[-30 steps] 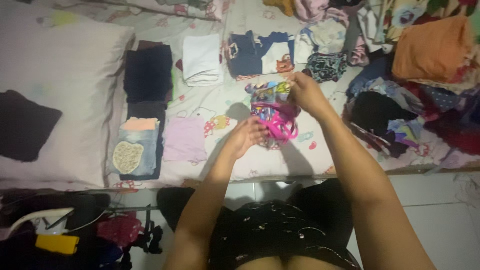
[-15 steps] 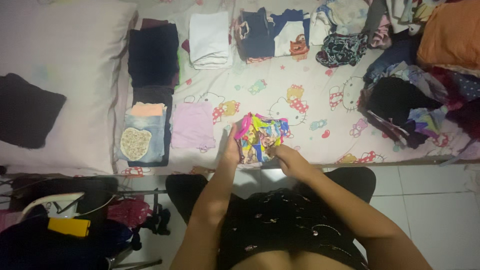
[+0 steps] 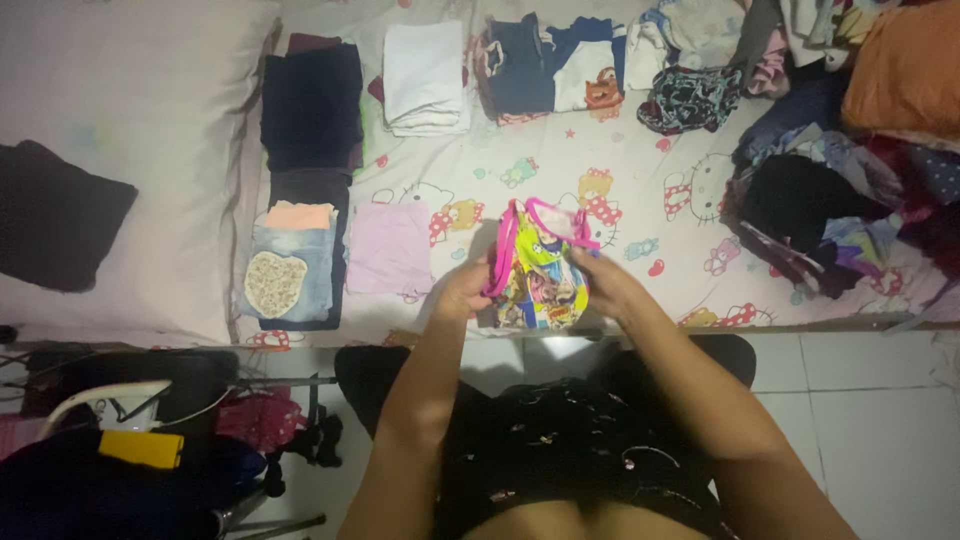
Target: The person folds various garments, including a dark blue top, a grey tank top, a colorful patterned top, and a purple long-sleeved shirt, on a bed. The person arranges the folded items into neat stacks on the bed surface.
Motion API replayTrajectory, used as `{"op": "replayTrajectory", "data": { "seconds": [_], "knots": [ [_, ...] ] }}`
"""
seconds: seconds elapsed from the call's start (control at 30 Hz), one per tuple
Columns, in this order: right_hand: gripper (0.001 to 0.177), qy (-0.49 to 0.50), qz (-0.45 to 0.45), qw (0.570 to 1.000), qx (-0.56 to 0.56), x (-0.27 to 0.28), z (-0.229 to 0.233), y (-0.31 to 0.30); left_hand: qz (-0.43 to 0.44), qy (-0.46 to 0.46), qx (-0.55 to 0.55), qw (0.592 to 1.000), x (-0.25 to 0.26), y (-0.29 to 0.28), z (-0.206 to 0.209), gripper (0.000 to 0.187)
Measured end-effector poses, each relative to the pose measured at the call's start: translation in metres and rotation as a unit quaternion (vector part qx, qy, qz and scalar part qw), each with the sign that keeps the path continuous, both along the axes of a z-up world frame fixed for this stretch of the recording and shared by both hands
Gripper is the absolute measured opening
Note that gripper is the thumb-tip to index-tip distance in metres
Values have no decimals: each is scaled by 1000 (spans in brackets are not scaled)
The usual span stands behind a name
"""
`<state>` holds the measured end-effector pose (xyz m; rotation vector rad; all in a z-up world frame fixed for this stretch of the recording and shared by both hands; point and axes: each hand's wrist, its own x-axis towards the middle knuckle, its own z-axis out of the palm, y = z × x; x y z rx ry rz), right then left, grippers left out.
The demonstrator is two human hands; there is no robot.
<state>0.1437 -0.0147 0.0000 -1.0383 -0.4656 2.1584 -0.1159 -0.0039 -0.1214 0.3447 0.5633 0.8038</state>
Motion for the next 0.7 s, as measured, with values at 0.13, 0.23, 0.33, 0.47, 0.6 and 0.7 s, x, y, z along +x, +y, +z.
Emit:
{"op": "replayTrajectory", "data": {
  "seconds": [0.13,0.23,0.33,0.47,0.6,0.7],
  "knots": [
    [47,-35,-45,996,73,-4,-26,8,-9,4,28,1000,-13,4,13,62],
    [46,-141,-48,984,94,-7,-63,15,-7,35,47,998,-17,1,11,62],
    [45,-270,-17,951,152,-13,-107,17,-5,122,30,992,-13,-17,7,60],
    [45,-192,2,975,110,-7,-131,20,53,153,-36,986,-9,-29,21,59],
    [52,-162,52,974,152,-2,-136,14,-60,366,51,927,-11,-31,46,64],
    [56,-250,44,936,245,-3,-142,22,-44,532,230,814,3,-20,56,57]
  ]
}}
